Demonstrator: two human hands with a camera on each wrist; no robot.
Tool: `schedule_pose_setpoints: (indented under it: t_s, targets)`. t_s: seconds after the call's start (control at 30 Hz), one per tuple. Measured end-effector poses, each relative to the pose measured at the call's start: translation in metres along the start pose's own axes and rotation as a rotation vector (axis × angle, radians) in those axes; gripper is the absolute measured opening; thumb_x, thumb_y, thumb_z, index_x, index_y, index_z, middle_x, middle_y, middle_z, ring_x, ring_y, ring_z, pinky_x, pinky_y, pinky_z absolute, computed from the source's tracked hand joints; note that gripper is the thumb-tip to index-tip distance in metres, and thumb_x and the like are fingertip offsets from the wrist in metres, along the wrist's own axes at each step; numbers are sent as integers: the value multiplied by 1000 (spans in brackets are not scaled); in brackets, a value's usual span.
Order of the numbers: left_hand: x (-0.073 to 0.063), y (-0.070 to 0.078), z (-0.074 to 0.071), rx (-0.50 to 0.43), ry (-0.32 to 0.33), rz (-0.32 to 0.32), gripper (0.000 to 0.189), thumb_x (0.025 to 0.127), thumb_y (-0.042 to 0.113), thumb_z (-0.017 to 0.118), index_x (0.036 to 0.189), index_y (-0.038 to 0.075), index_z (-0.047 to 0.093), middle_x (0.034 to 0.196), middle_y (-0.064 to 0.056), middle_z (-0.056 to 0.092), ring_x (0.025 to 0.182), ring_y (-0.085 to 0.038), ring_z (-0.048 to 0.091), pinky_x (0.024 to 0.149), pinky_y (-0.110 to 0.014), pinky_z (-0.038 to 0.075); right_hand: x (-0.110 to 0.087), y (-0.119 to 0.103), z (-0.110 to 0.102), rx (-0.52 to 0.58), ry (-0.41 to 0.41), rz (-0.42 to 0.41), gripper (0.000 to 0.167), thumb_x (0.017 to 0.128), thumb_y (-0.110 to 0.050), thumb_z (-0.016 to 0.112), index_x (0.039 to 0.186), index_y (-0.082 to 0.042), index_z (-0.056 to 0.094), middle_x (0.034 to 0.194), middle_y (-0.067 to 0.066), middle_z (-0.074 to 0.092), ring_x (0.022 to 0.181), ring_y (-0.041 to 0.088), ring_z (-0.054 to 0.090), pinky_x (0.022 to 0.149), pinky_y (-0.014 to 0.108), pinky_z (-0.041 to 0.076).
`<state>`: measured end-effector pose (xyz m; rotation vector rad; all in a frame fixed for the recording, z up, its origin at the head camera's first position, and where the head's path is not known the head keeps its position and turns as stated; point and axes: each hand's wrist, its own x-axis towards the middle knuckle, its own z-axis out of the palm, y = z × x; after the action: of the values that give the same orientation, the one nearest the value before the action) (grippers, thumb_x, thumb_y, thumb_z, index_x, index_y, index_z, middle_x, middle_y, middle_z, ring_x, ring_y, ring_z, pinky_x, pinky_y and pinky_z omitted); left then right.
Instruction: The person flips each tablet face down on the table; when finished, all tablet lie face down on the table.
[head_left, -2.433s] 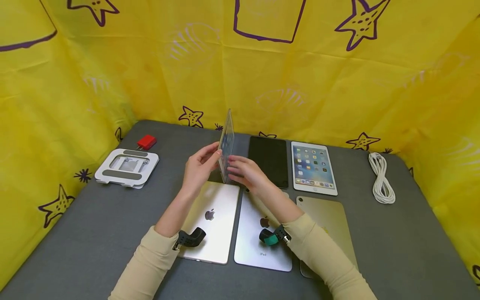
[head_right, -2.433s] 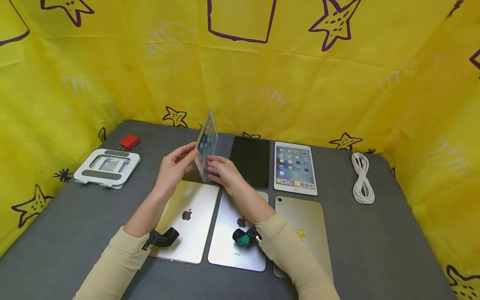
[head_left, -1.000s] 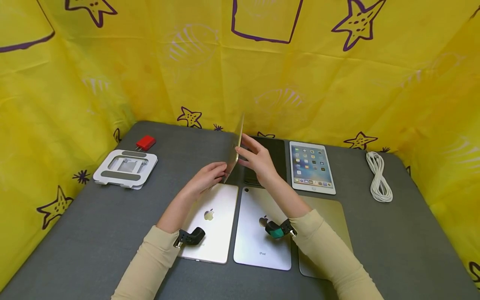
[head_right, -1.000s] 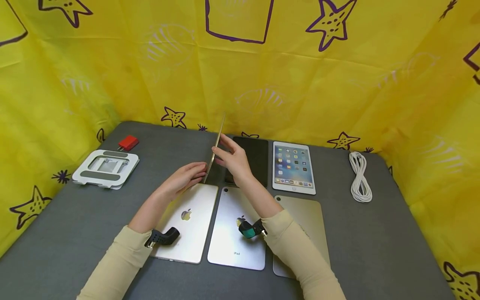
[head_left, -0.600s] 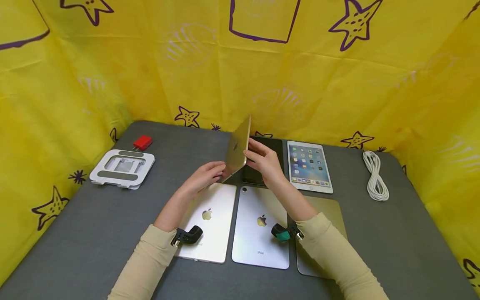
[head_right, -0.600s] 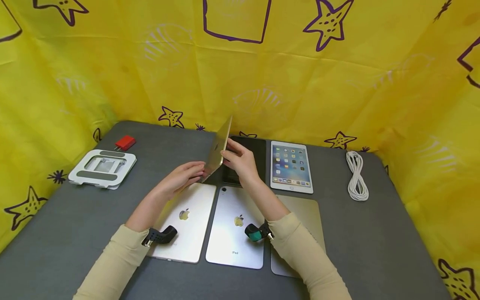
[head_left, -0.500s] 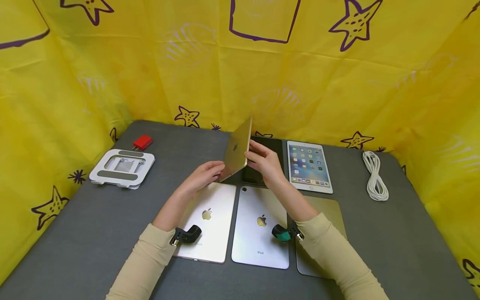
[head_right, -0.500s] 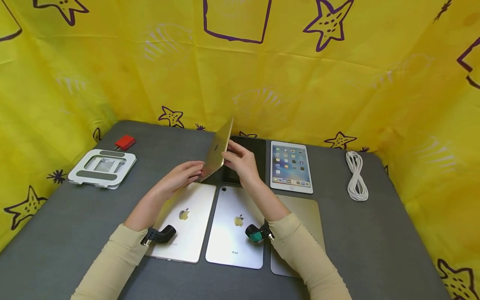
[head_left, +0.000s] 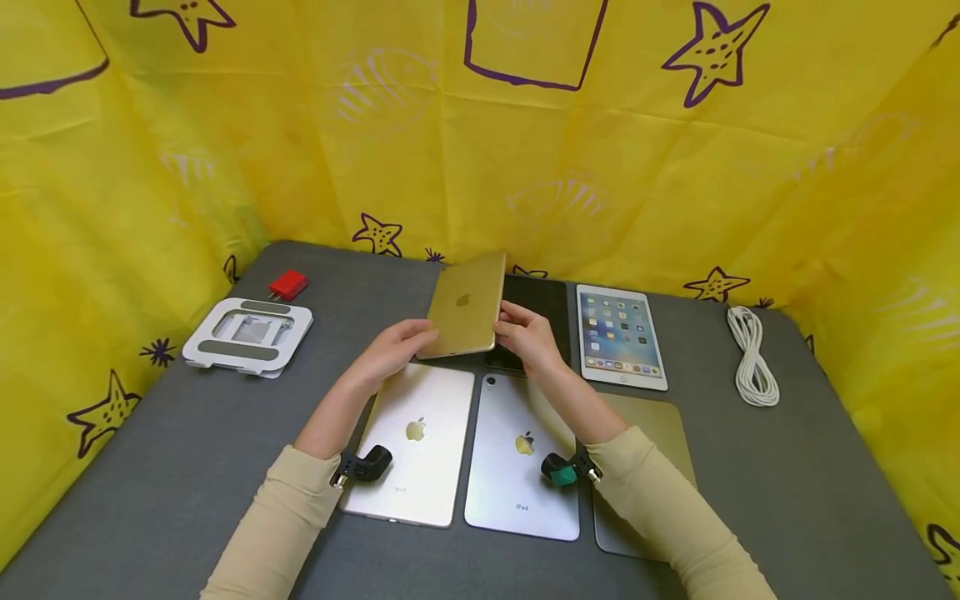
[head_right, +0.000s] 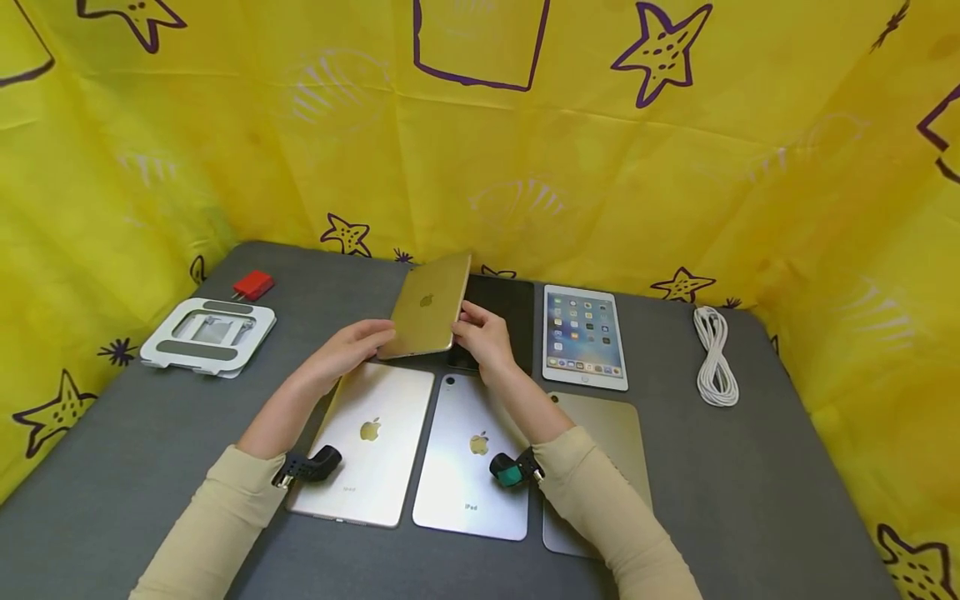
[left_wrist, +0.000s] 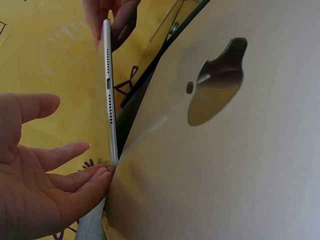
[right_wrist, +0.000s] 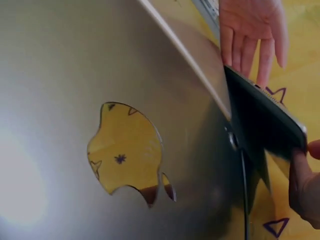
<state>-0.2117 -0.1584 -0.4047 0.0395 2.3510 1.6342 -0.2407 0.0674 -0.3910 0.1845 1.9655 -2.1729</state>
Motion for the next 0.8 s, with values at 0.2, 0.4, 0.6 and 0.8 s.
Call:
schedule_pose_setpoints:
  t_s: [0.2, 0.4, 0.6, 0.8]
  targets:
    - [-3, -3, -9, 44, 1, 14, 60, 102, 34, 50, 148, -2, 35, 150, -22, 36, 136, -38, 36, 110, -51, 31, 4, 10, 5, -16, -15, 60, 48, 93, 5, 55, 140, 6, 47, 128, 19, 56, 115, 23, 56, 103, 36, 44]
    - [-5, -7, -15, 74, 23, 1, 62, 101, 36, 50, 149, 1, 34, 153, -22, 31, 139, -39, 30, 110, -53, 30, 3, 12, 10, -43, -86, 84, 46, 97, 1, 51, 141, 10, 42, 144, 22, 45, 129, 30, 48, 106, 34, 40]
    - [-5, -9, -17, 86, 45, -3, 61, 101, 36, 50, 149, 0, 34, 151, -23, 34, 137, -39, 34, 108, -53, 33, 3, 14, 12, -83, -133, 67, 47, 96, 0, 50, 141, 12, 41, 145, 25, 43, 132, 32, 45, 108, 36, 38]
    - [-5, -10, -18, 87, 58, -14, 61, 101, 36, 50, 148, 1, 36, 150, -23, 35, 136, -38, 34, 108, -52, 33, 3, 16, 12, -161, -183, 52, 49, 98, -3, 49, 144, 10, 37, 149, 23, 38, 135, 33, 41, 111, 38, 34]
